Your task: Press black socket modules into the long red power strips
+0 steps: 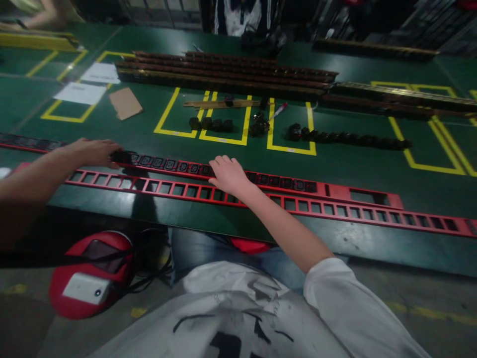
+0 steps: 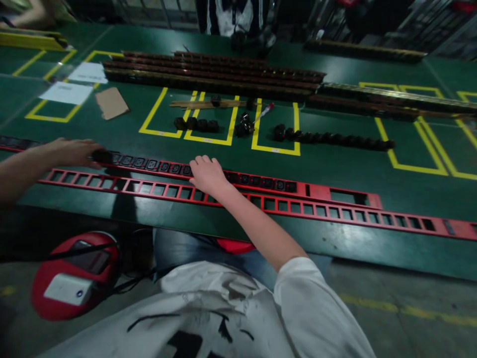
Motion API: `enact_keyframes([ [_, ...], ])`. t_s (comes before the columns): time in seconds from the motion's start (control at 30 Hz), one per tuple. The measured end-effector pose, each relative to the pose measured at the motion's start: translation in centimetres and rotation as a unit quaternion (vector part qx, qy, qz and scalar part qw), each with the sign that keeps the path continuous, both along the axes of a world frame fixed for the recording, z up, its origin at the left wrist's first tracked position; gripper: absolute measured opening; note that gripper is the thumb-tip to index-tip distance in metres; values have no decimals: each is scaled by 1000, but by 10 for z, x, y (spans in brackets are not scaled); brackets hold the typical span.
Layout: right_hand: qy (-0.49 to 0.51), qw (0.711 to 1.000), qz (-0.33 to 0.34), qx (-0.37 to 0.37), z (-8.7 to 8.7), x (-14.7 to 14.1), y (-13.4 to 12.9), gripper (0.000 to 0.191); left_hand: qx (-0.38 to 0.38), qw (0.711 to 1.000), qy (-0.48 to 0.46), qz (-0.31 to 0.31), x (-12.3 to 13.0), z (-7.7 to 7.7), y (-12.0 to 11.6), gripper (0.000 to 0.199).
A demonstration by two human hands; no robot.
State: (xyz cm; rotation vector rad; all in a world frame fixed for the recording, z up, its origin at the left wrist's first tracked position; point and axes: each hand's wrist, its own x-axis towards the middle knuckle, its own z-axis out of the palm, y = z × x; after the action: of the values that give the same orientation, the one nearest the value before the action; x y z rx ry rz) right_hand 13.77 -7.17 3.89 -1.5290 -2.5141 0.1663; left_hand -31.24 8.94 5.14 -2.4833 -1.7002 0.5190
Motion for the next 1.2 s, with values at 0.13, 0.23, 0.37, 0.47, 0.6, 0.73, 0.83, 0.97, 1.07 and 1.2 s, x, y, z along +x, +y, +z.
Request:
enact_keyframes([
  [0.13,53,994,-77,63,-5,94,-59,42,-79,986,-89,-114,113,-2,-50,99],
  [0.23,67,977,-167,112,-22,176,-104,33,-87,965,-168,-184,202,-10,-90,71],
  [0.37,85,963,-211,145,-46,246,-141,28,-57,947,-237,-210,290,-23,-130,57],
  [0.47,117,956,-206,171,-57,258,-147,27,-32,941,-254,-222,328,-32,-146,51],
  [0.6,134,944,-229,196,-62,249,-145,26,13,941,-272,-200,344,-39,-156,47],
  [0.73,131,940,-262,175,-60,243,-147,39,16,939,-287,-188,343,-41,-158,45],
  [0.83,125,935,-278,184,-59,243,-149,51,17,937,-297,-183,343,-40,-158,44],
  [0.97,101,941,-273,171,-60,242,-149,36,12,937,-304,-174,345,-39,-159,46],
  [1.07,94,943,-280,152,-59,242,-149,40,4,936,-307,-174,346,-38,-159,47],
  [1.2,91,943,-286,141,-56,241,-150,49,2,938,-303,-169,347,-36,-160,45],
])
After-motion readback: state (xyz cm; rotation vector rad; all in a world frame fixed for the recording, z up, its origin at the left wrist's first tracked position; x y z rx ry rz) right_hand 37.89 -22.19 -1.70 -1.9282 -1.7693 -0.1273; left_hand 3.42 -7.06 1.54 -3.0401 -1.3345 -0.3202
